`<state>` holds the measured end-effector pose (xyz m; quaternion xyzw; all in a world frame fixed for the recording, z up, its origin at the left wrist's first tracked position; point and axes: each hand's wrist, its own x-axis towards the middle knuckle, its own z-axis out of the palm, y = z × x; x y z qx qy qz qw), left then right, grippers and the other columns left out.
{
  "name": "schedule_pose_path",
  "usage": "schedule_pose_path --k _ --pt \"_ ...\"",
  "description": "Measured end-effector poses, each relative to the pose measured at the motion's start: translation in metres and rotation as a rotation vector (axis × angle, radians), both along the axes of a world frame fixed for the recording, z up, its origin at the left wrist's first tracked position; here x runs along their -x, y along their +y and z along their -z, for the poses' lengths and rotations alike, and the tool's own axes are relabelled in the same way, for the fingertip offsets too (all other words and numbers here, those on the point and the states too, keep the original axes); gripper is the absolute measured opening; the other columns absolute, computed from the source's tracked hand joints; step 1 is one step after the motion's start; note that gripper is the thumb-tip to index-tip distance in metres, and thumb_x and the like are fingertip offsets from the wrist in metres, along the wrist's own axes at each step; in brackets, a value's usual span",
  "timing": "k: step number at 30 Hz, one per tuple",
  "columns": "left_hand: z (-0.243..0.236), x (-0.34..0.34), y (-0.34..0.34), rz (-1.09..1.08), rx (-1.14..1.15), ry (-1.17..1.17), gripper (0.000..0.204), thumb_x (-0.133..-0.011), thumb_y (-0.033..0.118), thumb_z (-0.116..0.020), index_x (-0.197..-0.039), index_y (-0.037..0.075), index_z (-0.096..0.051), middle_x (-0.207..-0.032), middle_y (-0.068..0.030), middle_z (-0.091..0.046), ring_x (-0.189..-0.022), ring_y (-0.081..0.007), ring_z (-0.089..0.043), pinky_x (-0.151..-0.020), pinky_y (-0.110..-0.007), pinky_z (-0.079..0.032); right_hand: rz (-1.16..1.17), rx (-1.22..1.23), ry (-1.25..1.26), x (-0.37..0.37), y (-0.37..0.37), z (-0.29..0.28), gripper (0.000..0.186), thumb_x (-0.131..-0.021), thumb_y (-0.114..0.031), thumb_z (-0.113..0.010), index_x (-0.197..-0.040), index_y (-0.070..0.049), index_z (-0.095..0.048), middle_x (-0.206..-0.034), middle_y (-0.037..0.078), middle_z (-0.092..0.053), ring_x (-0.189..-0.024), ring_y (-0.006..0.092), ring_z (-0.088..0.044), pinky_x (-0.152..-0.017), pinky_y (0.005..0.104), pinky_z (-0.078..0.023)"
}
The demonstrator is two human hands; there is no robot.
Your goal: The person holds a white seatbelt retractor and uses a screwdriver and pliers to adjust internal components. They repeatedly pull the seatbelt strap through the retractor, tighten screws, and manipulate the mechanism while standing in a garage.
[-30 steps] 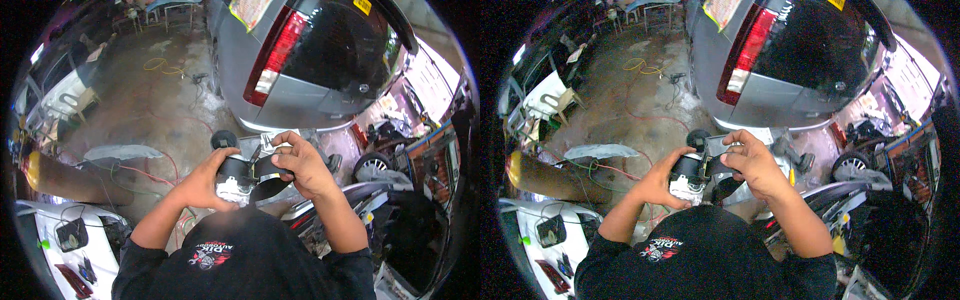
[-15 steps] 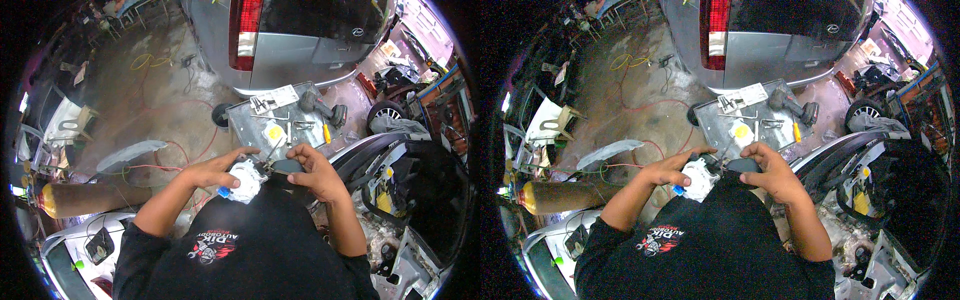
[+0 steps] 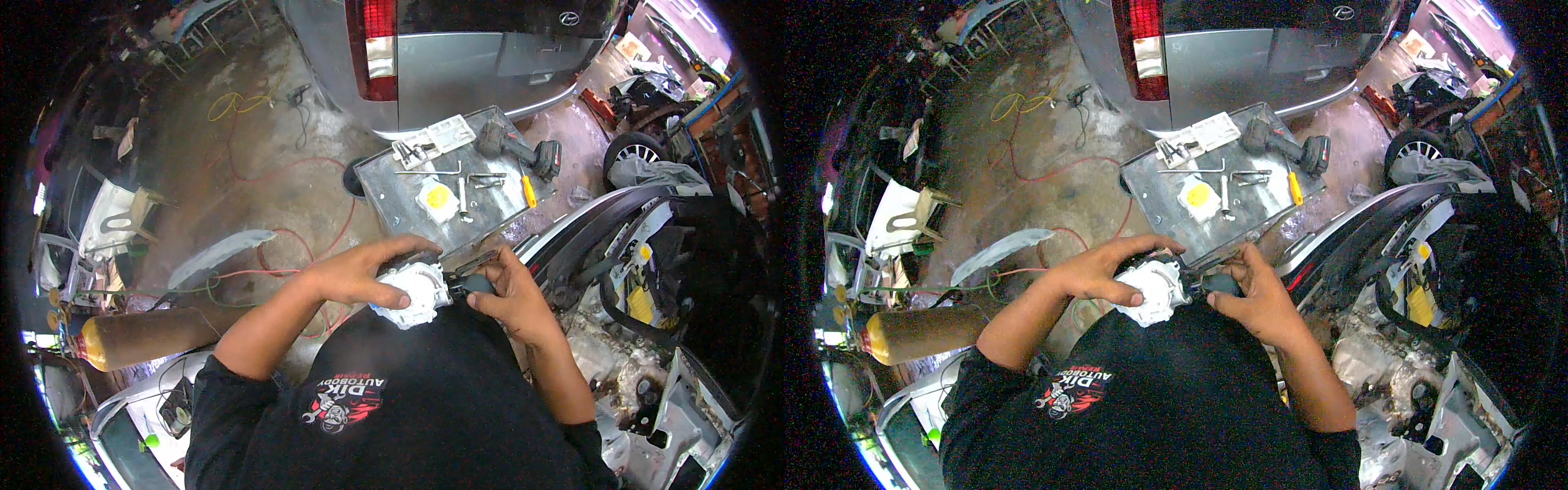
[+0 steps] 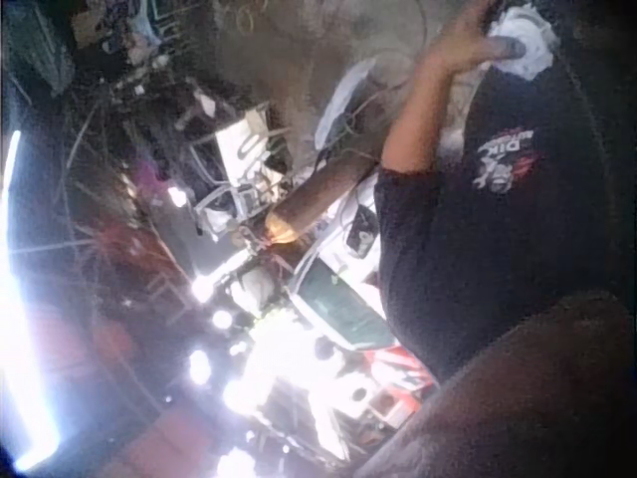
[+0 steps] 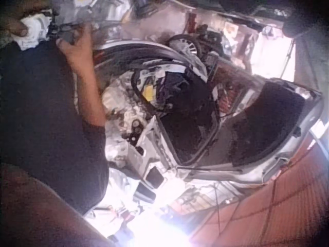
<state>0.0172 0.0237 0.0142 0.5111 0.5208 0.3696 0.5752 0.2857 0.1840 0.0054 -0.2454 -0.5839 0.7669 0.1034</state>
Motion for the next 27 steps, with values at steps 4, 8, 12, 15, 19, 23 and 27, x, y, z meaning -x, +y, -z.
schedule_pose_path --k 4,8,12,15,19,23,27 --pt "0.016 0.002 -0.005 -0.034 -0.058 0.087 0.098 -0.074 0.043 -0.088 -0.16 0.005 -0.056 -0.153 -0.0152 -0.063 -0.149 -0.033 -0.052 -0.127 -0.046 -0.036 -0.027 -0.008 -0.032 0.0 0.0 -0.006 0.063 -0.089 0.01 -0.076 -0.143 -0.002 -0.045 -0.132 0.015 -0.069 -0.125 0.0216 -0.065 -0.109 0.0369 -0.051" --pt "0.012 0.003 -0.002 0.022 -0.111 0.205 0.099 -0.072 0.039 -0.085 -0.16 0.005 -0.055 -0.161 -0.0162 -0.059 -0.162 -0.0417 -0.036 -0.134 -0.054 -0.025 -0.04 -0.069 -0.016 -0.002 -0.002 0.002 0.062 -0.09 0.009 -0.076 -0.143 -0.002 -0.045 -0.129 0.015 -0.069 -0.124 0.0213 -0.065 -0.106 0.036 -0.052" --pt "0.017 0.008 -0.006 0.033 -0.097 0.152 0.101 -0.071 0.038 -0.084 -0.161 0.005 -0.053 -0.168 -0.0167 -0.052 -0.167 -0.0446 -0.023 -0.136 -0.057 -0.016 -0.052 -0.042 -0.081 0.001 -0.003 -0.005 0.063 -0.086 0.013 -0.073 -0.141 -0.002 -0.046 -0.13 0.012 -0.063 -0.123 0.0205 -0.065 -0.106 0.0352 -0.051" --pt "0.011 0.004 -0.007 0.026 -0.092 0.166 0.102 -0.071 0.039 -0.086 -0.161 0.005 -0.053 -0.168 -0.0177 -0.051 -0.167 -0.0446 -0.024 -0.136 -0.058 -0.017 -0.065 -0.057 -0.098 0.002 -0.003 -0.003 0.062 -0.089 0.011 -0.074 -0.142 -0.002 -0.045 -0.128 0.015 -0.066 -0.117 0.0198 -0.068 -0.102 0.0343 -0.053" --pt "0.006 0.0 -0.008 -0.019 -0.104 0.227 0.099 -0.07 0.04 -0.088 -0.157 0.005 -0.058 -0.164 -0.0213 -0.055 -0.166 -0.0452 -0.028 -0.135 -0.058 -0.02 -0.073 -0.054 -0.077 0.003 -0.004 0.0 0.065 -0.091 0.009 -0.075 -0.146 -0.002 -0.043 -0.125 0.016 -0.07 -0.116 0.0209 -0.07 -0.1 0.034 -0.054" --pt "0.001 0.001 -0.011 0.0 -0.128 0.292 0.092 -0.068 0.039 -0.089 -0.152 0.007 -0.065 -0.158 -0.0246 -0.06 -0.163 -0.0461 -0.034 -0.133 -0.057 -0.026 -0.142 -0.172 -0.11 0.004 -0.004 0.0 0.075 -0.09 0.007 -0.076 -0.153 -0.003 -0.038 -0.132 0.017 -0.066 -0.121 0.0236 -0.069 -0.103 0.0362 -0.053" --pt "-0.002 0.0 -0.016 -0.001 -0.143 0.303 0.087 -0.066 0.035 -0.09 -0.147 0.009 -0.069 -0.154 -0.0252 -0.064 -0.161 -0.0481 -0.036 -0.131 -0.058 -0.03 -0.165 -0.168 -0.103 0.006 -0.008 0.002 0.084 -0.089 0.005 -0.078 -0.16 -0.006 -0.034 -0.14 0.018 -0.06 -0.125 0.0257 -0.067 -0.105 0.0397 -0.053"
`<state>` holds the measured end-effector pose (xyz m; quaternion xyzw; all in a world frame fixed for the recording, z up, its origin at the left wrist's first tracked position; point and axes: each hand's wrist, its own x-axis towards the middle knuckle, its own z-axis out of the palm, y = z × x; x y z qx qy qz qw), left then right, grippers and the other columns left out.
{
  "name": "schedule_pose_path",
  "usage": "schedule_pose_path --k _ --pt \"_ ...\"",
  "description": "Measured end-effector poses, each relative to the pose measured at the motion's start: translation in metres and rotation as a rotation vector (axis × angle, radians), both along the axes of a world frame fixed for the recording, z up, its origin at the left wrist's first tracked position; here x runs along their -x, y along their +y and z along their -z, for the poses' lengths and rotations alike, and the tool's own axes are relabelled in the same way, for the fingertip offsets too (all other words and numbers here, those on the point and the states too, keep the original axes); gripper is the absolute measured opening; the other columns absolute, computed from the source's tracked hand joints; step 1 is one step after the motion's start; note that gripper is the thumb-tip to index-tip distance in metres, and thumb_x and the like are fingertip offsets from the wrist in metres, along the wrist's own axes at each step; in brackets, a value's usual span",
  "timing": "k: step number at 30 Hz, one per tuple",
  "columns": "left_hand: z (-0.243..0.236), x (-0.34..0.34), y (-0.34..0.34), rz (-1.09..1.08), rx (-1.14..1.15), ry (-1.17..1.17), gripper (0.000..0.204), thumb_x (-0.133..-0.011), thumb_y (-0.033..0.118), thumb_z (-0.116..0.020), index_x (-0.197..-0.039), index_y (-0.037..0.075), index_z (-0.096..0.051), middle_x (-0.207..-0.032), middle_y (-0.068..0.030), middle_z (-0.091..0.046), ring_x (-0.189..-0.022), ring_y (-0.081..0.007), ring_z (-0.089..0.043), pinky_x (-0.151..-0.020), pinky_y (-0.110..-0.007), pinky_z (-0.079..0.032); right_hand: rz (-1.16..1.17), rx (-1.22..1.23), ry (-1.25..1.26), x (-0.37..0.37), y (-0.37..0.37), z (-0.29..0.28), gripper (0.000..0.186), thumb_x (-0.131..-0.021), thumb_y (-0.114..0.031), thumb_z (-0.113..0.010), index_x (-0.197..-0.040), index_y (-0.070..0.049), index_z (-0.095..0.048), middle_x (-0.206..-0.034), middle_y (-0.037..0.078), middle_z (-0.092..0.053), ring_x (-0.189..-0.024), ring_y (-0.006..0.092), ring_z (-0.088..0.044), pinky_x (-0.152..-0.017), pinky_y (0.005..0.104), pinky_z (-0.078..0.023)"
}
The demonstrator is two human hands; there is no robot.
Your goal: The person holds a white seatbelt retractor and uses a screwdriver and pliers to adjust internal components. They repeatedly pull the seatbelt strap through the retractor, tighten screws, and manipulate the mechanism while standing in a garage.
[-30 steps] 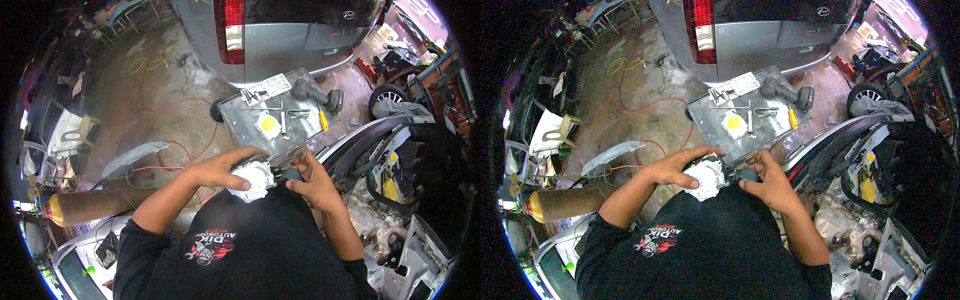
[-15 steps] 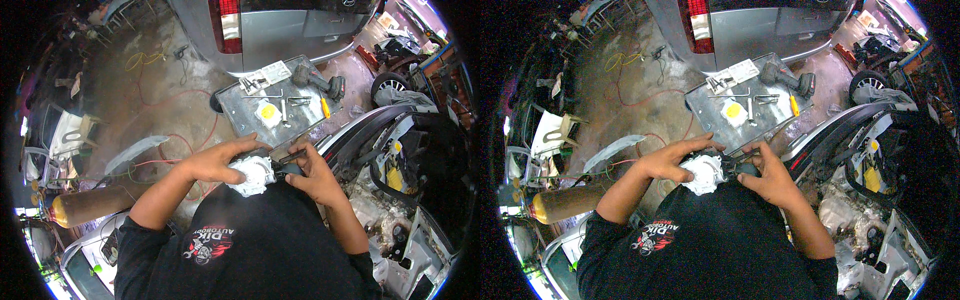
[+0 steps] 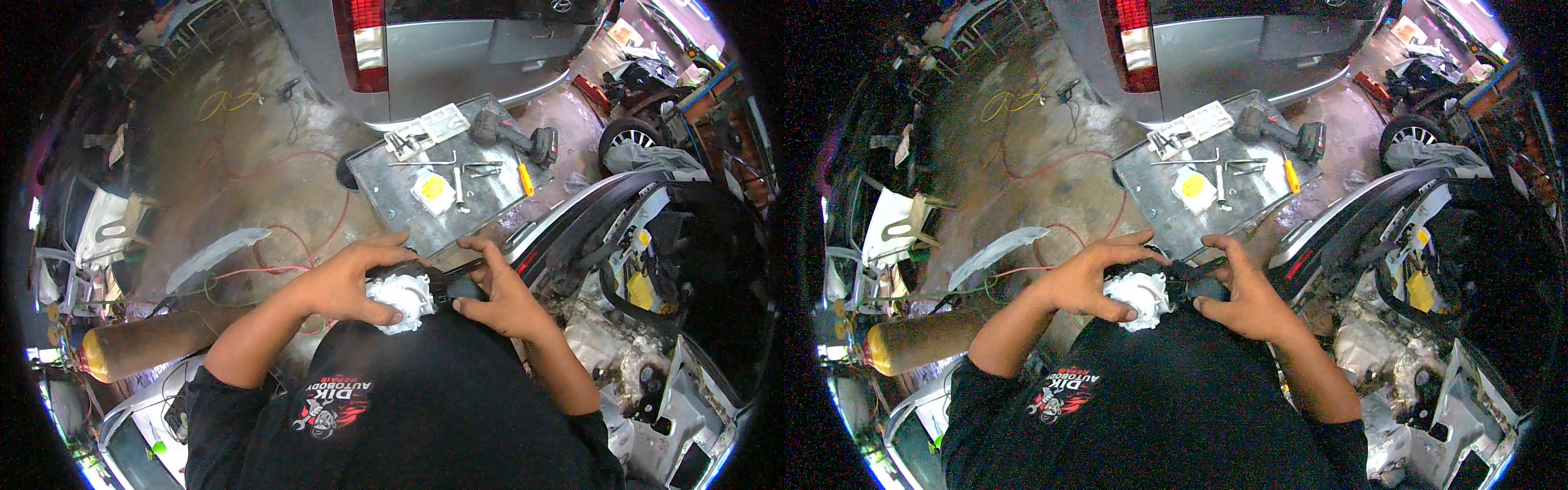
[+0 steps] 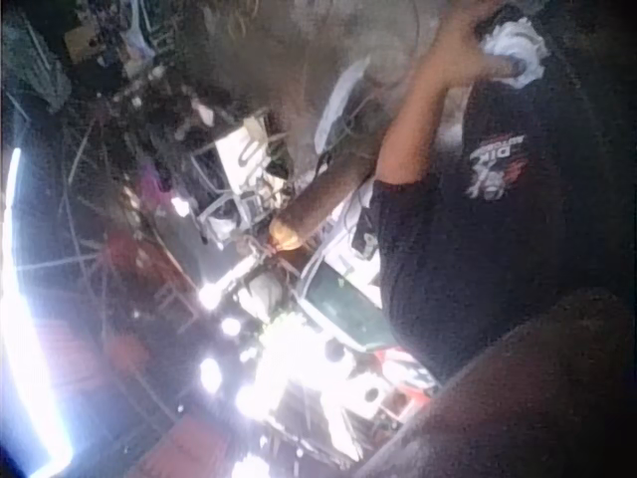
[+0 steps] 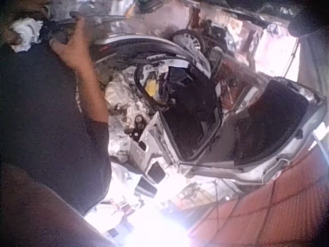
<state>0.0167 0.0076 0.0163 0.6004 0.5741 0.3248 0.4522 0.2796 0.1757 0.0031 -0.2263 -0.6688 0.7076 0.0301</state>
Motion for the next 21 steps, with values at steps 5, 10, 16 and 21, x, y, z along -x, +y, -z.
schedule_pose_path --k 5,10,16,21 --pt "-0.003 0.0 -0.007 -0.009 -0.001 0.016 0.089 -0.064 0.032 -0.09 -0.148 0.01 -0.069 -0.154 -0.0272 -0.063 -0.161 -0.0497 -0.037 -0.131 -0.058 -0.031 -0.012 -0.034 -0.026 0.0 0.001 0.002 0.088 -0.087 0.005 -0.079 -0.162 -0.008 -0.033 -0.142 0.018 -0.06 -0.126 0.0261 -0.066 -0.105 0.0412 -0.053" --pt "-0.012 0.003 -0.018 -0.028 0.008 0.034 0.095 -0.067 0.031 -0.093 -0.156 0.016 -0.064 -0.165 -0.0423 -0.042 -0.162 -0.0496 -0.035 -0.13 -0.053 -0.032 0.028 0.143 0.005 -0.005 0.011 -0.008 0.089 -0.086 0.008 -0.079 -0.161 -0.01 -0.034 -0.131 0.019 -0.071 -0.119 0.0235 -0.069 -0.103 0.038 -0.053" --pt "-0.019 -0.002 -0.027 -0.063 -0.022 0.072 0.101 -0.06 0.034 -0.094 -0.156 0.016 -0.065 -0.17 -0.0366 -0.04 -0.159 -0.0493 -0.041 -0.13 -0.054 -0.033 0.006 0.251 0.004 -0.01 0.017 -0.029 0.092 -0.087 0.014 -0.076 -0.163 -0.012 -0.03 -0.122 0.019 -0.075 -0.116 0.0213 -0.071 -0.101 0.0363 -0.054" --pt "-0.027 -0.007 -0.031 -0.057 -0.05 0.156 0.107 -0.057 0.033 -0.095 -0.158 0.016 -0.063 -0.168 -0.0359 -0.043 -0.157 -0.0499 -0.044 -0.128 -0.054 -0.035 -0.013 0.159 -0.006 -0.013 0.015 -0.024 0.091 -0.087 0.009 -0.079 -0.162 -0.012 -0.03 -0.122 0.019 -0.075 -0.116 0.0228 -0.071 -0.104 0.0375 -0.054"
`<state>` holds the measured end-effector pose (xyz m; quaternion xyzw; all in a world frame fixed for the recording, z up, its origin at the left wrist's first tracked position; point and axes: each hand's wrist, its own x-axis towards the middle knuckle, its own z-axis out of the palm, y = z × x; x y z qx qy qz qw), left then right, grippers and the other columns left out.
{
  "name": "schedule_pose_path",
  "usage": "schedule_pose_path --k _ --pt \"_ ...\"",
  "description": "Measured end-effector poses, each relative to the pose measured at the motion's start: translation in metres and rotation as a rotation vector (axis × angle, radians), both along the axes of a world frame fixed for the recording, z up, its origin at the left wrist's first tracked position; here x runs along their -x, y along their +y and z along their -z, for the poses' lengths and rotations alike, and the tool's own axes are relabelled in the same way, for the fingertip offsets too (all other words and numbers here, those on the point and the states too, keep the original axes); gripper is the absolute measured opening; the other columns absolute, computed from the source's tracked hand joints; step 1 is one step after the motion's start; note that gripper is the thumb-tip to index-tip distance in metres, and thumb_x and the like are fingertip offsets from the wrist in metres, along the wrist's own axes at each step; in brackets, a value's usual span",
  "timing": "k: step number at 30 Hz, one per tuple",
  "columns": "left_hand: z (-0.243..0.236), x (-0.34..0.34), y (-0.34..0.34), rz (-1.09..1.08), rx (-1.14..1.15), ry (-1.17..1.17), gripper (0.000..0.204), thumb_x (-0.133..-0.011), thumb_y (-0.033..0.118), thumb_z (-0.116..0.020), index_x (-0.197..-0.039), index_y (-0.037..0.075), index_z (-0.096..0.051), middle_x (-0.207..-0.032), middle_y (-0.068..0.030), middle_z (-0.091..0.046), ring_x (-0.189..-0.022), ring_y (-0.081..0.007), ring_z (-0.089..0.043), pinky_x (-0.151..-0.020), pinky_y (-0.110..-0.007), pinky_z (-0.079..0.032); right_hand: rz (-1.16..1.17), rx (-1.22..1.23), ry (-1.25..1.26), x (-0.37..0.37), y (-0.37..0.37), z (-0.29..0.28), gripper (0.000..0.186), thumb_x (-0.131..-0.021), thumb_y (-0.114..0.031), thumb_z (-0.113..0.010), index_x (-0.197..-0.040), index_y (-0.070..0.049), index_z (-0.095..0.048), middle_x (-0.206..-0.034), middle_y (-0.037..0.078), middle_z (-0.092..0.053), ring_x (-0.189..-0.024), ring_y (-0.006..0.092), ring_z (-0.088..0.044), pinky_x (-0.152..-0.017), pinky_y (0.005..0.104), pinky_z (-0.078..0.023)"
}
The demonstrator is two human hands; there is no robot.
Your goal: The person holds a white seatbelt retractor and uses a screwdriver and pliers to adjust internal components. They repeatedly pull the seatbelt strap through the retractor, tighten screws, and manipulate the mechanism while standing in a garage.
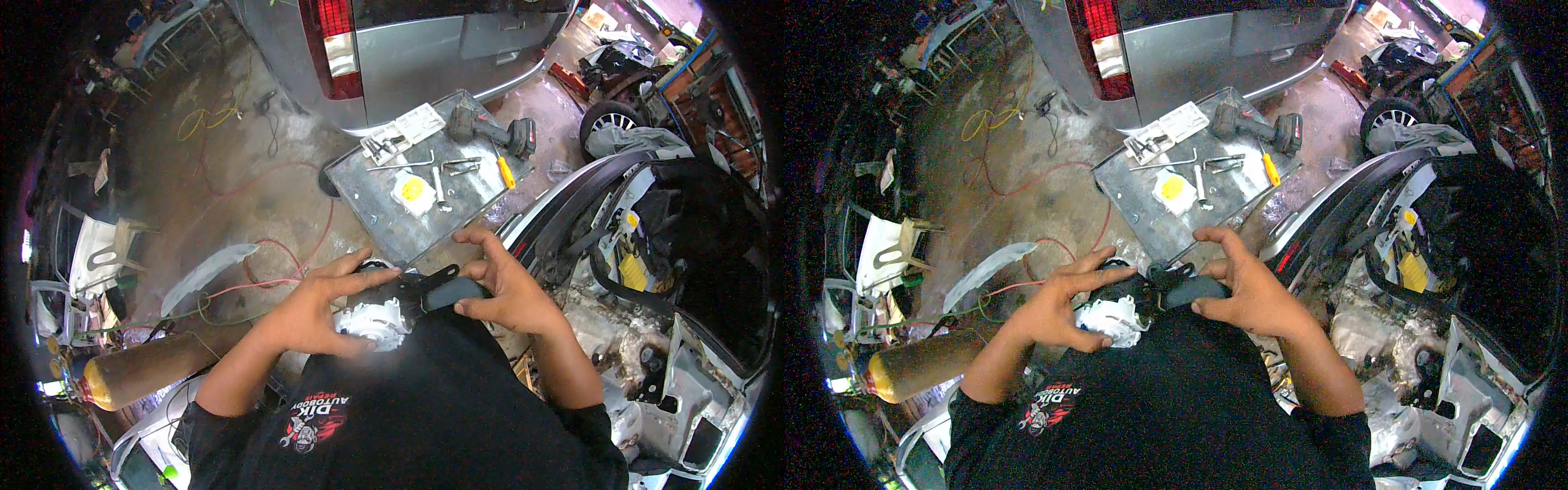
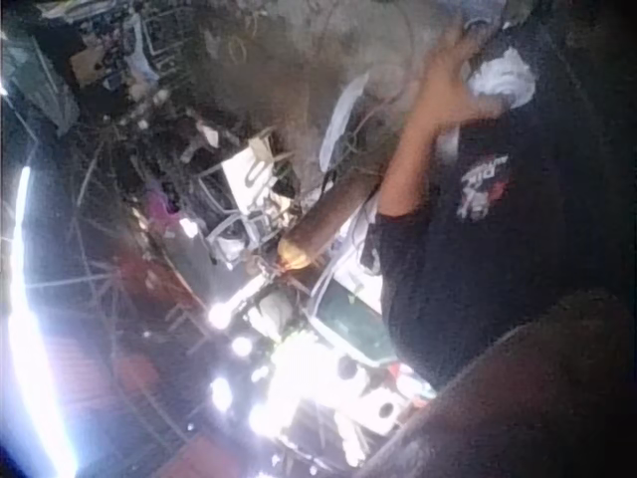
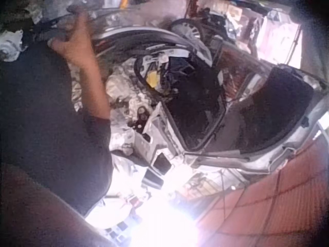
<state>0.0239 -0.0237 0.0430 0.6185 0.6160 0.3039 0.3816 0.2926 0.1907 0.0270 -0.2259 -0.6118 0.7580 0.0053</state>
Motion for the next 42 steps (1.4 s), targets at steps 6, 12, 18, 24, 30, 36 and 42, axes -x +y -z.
schedule_pose_path --k 6,12,18,24,30,36,42 --pt "-0.009 0.002 0.003 0.036 0.023 -0.017 0.109 -0.063 0.035 -0.101 -0.161 0.017 -0.059 -0.169 -0.0305 -0.045 -0.158 -0.0457 -0.043 -0.127 -0.051 -0.037 -0.098 -0.483 0.061 0.019 -0.014 0.017 0.091 -0.087 0.006 -0.08 -0.162 -0.01 -0.03 -0.123 0.02 -0.074 -0.116 0.024 -0.071 -0.105 0.0386 -0.054" --pt "0.01 0.012 -0.011 -0.055 0.07 -0.098 0.119 -0.059 0.036 -0.104 -0.164 0.015 -0.055 -0.169 -0.0304 -0.047 -0.163 -0.0435 -0.036 -0.129 -0.053 -0.032 -0.032 0.013 0.097 0.016 0.01 0.001 0.088 -0.089 0.009 -0.078 -0.16 -0.009 -0.03 -0.122 0.022 -0.076 -0.112 0.0246 -0.073 -0.098 0.0371 -0.057" --pt "0.009 0.012 -0.013 -0.052 0.072 -0.093 0.121 -0.057 0.036 -0.104 -0.165 0.012 -0.053 -0.169 -0.0328 -0.044 -0.163 -0.0437 -0.035 -0.13 -0.052 -0.031 -0.08 -0.102 -0.014 0.025 0.005 -0.006 0.086 -0.089 0.012 -0.074 -0.16 -0.006 -0.03 -0.118 0.019 -0.077 -0.117 0.0202 -0.069 -0.101 0.0351 -0.054" --pt "0.014 0.013 -0.012 -0.071 0.084 -0.102 0.123 -0.056 0.038 -0.105 -0.165 0.012 -0.054 -0.17 -0.0372 -0.04 -0.163 -0.0436 -0.035 -0.13 -0.051 -0.029 -0.087 -0.279 -0.014 0.029 0.007 0.002 0.082 -0.086 -0.006 -0.085 -0.154 -0.009 -0.039 -0.114 0.022 -0.08 -0.107 0.0241 -0.074 -0.097 0.0399 -0.055" --pt "0.023 0.015 -0.01 -0.048 0.053 -0.089 0.125 -0.057 0.039 -0.106 -0.164 0.007 -0.052 -0.167 -0.0317 -0.048 -0.163 -0.0429 -0.036 -0.132 -0.051 -0.026 -0.05 -0.118 -0.003 0.023 0.015 0.003 0.081 -0.088 0.006 -0.078 -0.156 -0.006 -0.036 -0.115 0.02 -0.079 -0.107 0.0202 -0.072 -0.095 0.0359 -0.055" --pt "0.022 0.012 -0.005 -0.064 0.067 -0.121 0.124 -0.059 0.039 -0.105 -0.165 0.005 -0.051 -0.167 -0.0263 -0.051 -0.163 -0.042 -0.035 -0.132 -0.05 -0.026 -0.056 -0.2 0.01 0.027 0.007 0.017 0.079 -0.089 -0.006 -0.084 -0.154 -0.009 -0.04 -0.112 0.02 -0.08 -0.101 0.0214 -0.071 -0.09 0.038 -0.055" --pt "0.022 0.009 -0.001 -0.069 0.072 -0.14 0.122 -0.06 0.036 -0.105 -0.165 0.006 -0.051 -0.167 -0.0258 -0.051 -0.162 -0.0394 -0.038 -0.133 -0.049 -0.027 -0.034 -0.176 0.052 0.02 0.015 0.022 0.078 -0.089 -0.004 -0.083 -0.154 -0.009 -0.041 -0.111 0.02 -0.081 -0.102 0.0206 -0.072 -0.091 0.0369 -0.055"
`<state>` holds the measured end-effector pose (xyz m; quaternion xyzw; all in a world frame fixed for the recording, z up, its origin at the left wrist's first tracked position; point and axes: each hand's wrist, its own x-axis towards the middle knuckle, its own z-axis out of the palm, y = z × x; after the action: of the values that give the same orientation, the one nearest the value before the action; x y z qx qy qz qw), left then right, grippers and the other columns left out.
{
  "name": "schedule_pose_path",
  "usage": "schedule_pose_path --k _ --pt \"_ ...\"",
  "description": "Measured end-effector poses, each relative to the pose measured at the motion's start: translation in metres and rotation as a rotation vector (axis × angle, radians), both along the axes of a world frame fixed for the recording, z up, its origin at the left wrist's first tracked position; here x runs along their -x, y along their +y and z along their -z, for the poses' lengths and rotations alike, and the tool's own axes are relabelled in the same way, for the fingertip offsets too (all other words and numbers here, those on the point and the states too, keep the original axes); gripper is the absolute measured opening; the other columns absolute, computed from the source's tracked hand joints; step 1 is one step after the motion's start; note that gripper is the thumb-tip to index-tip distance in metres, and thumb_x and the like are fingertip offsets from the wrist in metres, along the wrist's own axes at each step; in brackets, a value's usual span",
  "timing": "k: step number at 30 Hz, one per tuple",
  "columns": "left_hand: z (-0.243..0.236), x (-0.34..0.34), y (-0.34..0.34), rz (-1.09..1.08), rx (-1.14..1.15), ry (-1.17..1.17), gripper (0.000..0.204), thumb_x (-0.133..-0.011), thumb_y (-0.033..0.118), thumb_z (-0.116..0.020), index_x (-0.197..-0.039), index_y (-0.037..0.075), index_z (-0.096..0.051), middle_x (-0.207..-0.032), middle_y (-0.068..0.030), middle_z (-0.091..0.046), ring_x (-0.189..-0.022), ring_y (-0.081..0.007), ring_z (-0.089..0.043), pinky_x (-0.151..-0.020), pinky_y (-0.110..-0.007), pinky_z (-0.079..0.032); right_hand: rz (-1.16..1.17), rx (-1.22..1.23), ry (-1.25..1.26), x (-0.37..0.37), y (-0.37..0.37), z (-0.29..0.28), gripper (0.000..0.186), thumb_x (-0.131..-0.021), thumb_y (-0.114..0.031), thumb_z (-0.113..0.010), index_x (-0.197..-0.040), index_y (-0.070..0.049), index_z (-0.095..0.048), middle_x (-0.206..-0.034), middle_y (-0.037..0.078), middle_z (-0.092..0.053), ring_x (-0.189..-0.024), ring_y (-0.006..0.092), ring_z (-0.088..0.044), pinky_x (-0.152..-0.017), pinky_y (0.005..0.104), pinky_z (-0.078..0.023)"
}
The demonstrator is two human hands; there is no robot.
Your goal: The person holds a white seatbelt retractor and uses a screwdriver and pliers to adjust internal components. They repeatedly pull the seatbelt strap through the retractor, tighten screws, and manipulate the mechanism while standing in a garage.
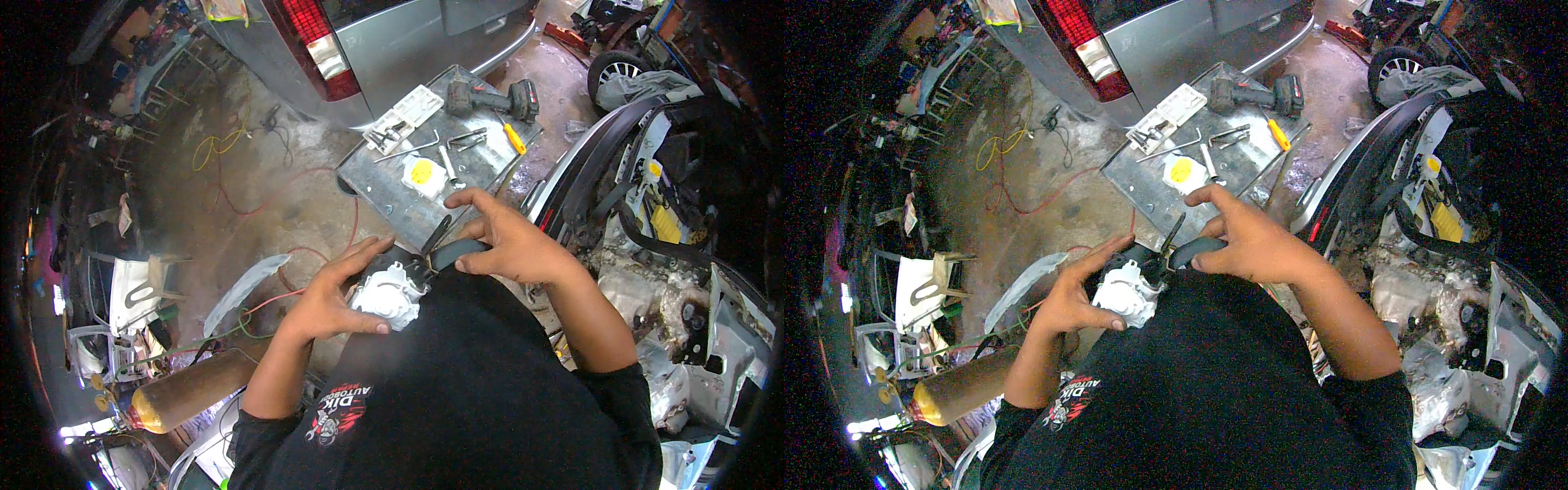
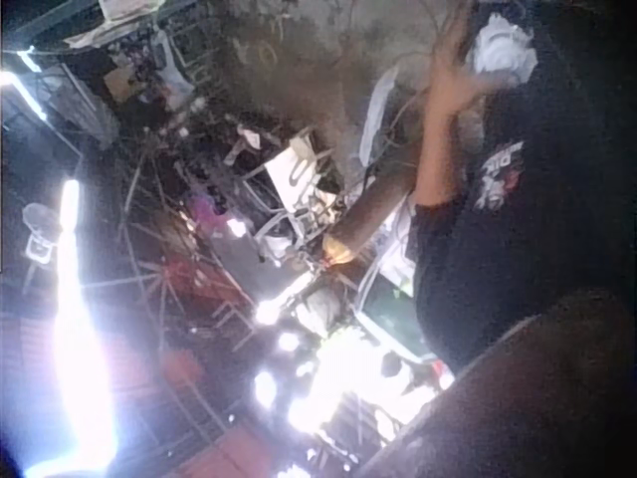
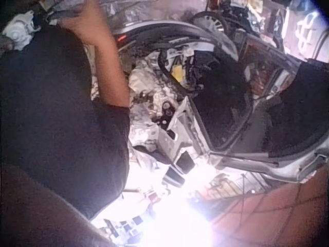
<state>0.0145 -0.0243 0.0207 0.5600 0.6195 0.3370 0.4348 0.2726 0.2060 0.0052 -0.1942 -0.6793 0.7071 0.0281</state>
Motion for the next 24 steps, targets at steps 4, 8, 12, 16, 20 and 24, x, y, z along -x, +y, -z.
schedule_pose_path --k 4,8,12,16,20,24 --pt "0.007 0.001 0.001 -0.029 0.008 -0.051 0.12 -0.062 0.035 -0.105 -0.165 0.006 -0.051 -0.166 -0.0242 -0.053 -0.16 -0.037 -0.043 -0.132 -0.047 -0.029 0.012 0.059 -0.012 -0.003 0.007 0.007 0.077 -0.089 -0.003 -0.083 -0.154 -0.006 -0.041 -0.111 0.019 -0.081 -0.101 0.0197 -0.072 -0.09 0.0367 -0.056" --pt "0.011 -0.001 0.002 -0.087 0.096 -0.178 0.121 -0.063 0.032 -0.105 -0.166 0.006 -0.049 -0.164 -0.0219 -0.055 -0.156 -0.0339 -0.047 -0.131 -0.045 -0.031 0.01 0.108 -0.087 0.0 0.009 0.002 0.079 -0.089 0.013 -0.076 -0.156 -0.003 -0.038 -0.118 0.021 -0.078 -0.112 0.0209 -0.072 -0.094 0.0334 -0.057" --pt "0.009 -0.002 0.005 -0.105 0.121 -0.215 0.123 -0.063 0.03 -0.105 -0.168 0.005 -0.046 -0.162 -0.019 -0.057 -0.153 -0.0295 -0.05 -0.129 -0.042 -0.033 0.017 0.094 -0.098 -0.001 0.01 0.009 0.077 -0.088 0.011 -0.077 -0.154 -0.003 -0.04 -0.116 0.019 -0.078 -0.109 0.0209 -0.072 -0.093 0.0331 -0.057" --pt "0.015 0.0 0.004 -0.077 0.089 -0.198 0.125 -0.064 0.027 -0.105 -0.17 0.004 -0.043 -0.161 -0.0179 -0.058 -0.151 -0.0273 -0.051 -0.128 -0.04 -0.033 0.024 0.047 -0.116 -0.002 0.008 0.014 0.072 -0.089 0.008 -0.077 -0.152 -0.003 -0.044 -0.114 0.017 -0.078 -0.106 0.02 -0.072 -0.091 0.033 -0.057" --pt "0.011 -0.003 0.007 -0.076 0.107 -0.209 0.125 -0.065 0.027 -0.103 -0.17 0.002 -0.041 -0.16 -0.0186 -0.058 -0.151 -0.0282 -0.052 -0.128 -0.04 -0.034 0.033 0.052 -0.148 -0.001 0.007 0.011 0.069 -0.09 0.008 -0.076 -0.15 -0.003 -0.046 -0.113 0.015 -0.078 -0.103 0.0184 -0.072 -0.088 0.0327 -0.056" --pt "0.014 -0.002 0.007 -0.06 0.144 -0.11 0.124 -0.065 0.027 -0.102 -0.169 0.001 -0.04 -0.159 -0.0207 -0.058 -0.149 -0.0301 -0.053 -0.127 -0.04 -0.036 0.047 0.038 -0.118 -0.001 0.003 0.025 0.066 -0.092 0.006 -0.077 -0.15 -0.004 -0.046 -0.112 0.014 -0.077 -0.101 0.0173 -0.071 -0.086 0.0319 -0.056"
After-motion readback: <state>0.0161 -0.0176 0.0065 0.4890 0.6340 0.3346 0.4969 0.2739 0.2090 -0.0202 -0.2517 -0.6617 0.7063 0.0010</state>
